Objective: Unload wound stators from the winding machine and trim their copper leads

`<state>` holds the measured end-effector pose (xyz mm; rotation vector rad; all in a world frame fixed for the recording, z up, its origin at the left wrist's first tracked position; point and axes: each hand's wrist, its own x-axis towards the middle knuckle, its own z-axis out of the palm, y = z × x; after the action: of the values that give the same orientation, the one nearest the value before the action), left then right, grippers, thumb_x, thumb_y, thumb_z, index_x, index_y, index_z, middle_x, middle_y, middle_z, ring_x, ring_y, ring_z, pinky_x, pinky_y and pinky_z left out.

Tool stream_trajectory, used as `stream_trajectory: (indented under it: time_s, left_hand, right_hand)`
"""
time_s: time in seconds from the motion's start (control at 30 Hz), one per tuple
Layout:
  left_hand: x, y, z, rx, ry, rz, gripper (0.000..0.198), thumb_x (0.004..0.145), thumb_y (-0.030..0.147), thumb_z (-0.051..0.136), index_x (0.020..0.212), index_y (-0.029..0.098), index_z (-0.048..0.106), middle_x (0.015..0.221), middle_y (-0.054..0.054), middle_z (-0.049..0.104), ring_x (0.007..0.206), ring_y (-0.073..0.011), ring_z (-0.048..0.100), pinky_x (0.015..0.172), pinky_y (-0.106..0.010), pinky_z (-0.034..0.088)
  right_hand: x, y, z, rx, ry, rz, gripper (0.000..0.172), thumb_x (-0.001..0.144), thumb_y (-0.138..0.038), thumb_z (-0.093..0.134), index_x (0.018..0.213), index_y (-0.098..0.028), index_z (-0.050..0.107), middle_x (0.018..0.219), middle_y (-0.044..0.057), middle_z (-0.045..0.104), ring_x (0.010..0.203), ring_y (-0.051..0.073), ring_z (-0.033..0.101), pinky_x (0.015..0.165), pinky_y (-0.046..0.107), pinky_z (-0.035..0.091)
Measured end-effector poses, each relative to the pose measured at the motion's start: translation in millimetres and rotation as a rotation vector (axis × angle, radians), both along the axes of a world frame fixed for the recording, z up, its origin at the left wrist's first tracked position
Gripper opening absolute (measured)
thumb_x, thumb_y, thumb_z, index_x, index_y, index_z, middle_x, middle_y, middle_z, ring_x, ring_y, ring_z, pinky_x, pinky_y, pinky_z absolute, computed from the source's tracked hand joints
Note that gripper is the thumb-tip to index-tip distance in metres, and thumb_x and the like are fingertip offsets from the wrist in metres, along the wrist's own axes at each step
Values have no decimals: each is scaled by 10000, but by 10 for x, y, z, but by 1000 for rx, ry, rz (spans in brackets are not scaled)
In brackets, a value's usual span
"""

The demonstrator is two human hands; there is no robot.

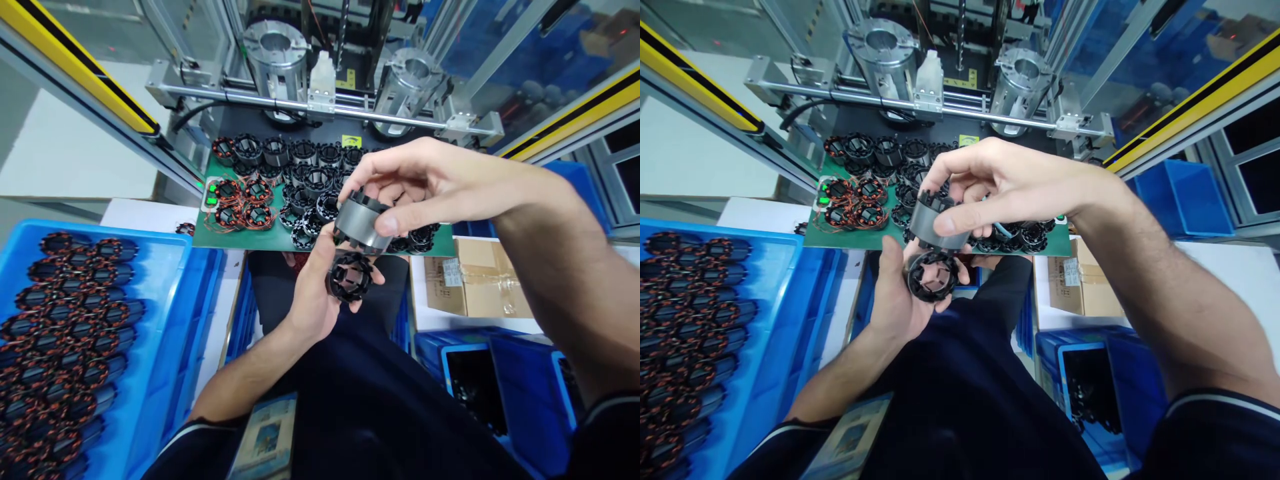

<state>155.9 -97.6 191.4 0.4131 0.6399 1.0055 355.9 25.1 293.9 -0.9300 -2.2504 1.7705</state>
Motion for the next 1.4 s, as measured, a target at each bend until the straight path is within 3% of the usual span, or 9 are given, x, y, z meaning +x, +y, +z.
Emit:
stream_trajectory:
  time_s: [0.07, 0.27, 0.7, 0.83, 0.93, 1.03, 1.23, 1.3, 1.4]
  left_hand:
    - [21, -7, -4, 38, 75, 78, 778, 818, 835, 904, 1315, 297, 640, 983, -39, 834, 778, -265, 844, 382, -198, 435]
    - [63, 32, 95, 43, 128, 41, 650, 872, 798, 878, 1149, 264, 631, 820, -15, 814, 601, -209, 768, 403, -221, 421]
    - [76, 118, 165, 28, 89, -10, 612, 906, 802, 806, 1076, 223, 706, 1042, -92, 875, 824, -303, 860, 395, -243, 379]
    - [89, 169, 106, 6, 83, 17, 602, 913, 761, 826, 1135, 219, 686, 1057, -86, 866, 799, -261, 839, 419, -236, 406]
    - [67, 231, 63, -32, 80, 89, 599, 907, 680, 879, 1243, 252, 629, 1103, -55, 852, 800, -218, 829, 431, -215, 441]
    - [-9, 285, 43, -83, 69, 161, 594, 890, 597, 933, 1268, 292, 590, 1156, -30, 840, 867, -199, 839, 476, -194, 505]
    - [-251, 263, 11, -147, 95, 286, 533, 876, 502, 980, 1220, 293, 630, 1194, -30, 833, 1132, -258, 860, 759, -276, 696]
    - [-327, 229, 6, -164, 128, 306, 519, 893, 480, 977, 1249, 317, 636, 1265, -30, 837, 1208, -268, 854, 830, -289, 716]
    - [-426, 190, -12, -245, 169, 352, 470, 1002, 601, 842, 1331, 322, 654, 1286, -70, 849, 1117, -257, 870, 667, -218, 665]
  right_hand:
    - [13, 20, -5, 14, -33, -25, 517, 990, -526, 901, 1341, -182, 741, 934, 30, 831, 716, 144, 766, 611, 226, 587]
    - [38, 58, -33, 35, -2, -43, 492, 1014, -571, 869, 1274, -159, 795, 964, 42, 841, 733, 125, 766, 647, 211, 572]
    - [102, 151, 8, -18, 4, 7, 478, 1051, -610, 811, 1283, -192, 811, 1063, 46, 855, 750, 108, 741, 646, 197, 570]
    - [22, 116, -19, -1, -35, -68, 506, 972, -596, 900, 1245, -181, 804, 1003, 49, 860, 775, 150, 768, 635, 229, 601]
    - [12, 172, -23, 130, -86, -187, 533, 921, -570, 953, 1253, -186, 790, 892, 26, 827, 726, 157, 745, 597, 259, 586]
    - [192, 520, 40, 298, -118, -334, 587, 896, -538, 979, 1332, -205, 771, 914, 15, 807, 734, 160, 733, 634, 283, 601]
    - [883, 1853, 236, 912, -327, -713, 727, 717, -387, 1088, 1322, -114, 791, 1274, 104, 839, 869, 97, 678, 783, 215, 533]
    - [1014, 2203, 173, 984, -444, -757, 682, 745, -383, 1055, 1300, -84, 798, 1285, 127, 843, 972, 130, 717, 866, 222, 544]
    - [1077, 2500, -54, 974, -644, -737, 688, 786, -347, 1030, 1366, -74, 780, 1308, 162, 840, 1153, 263, 789, 1058, 353, 601]
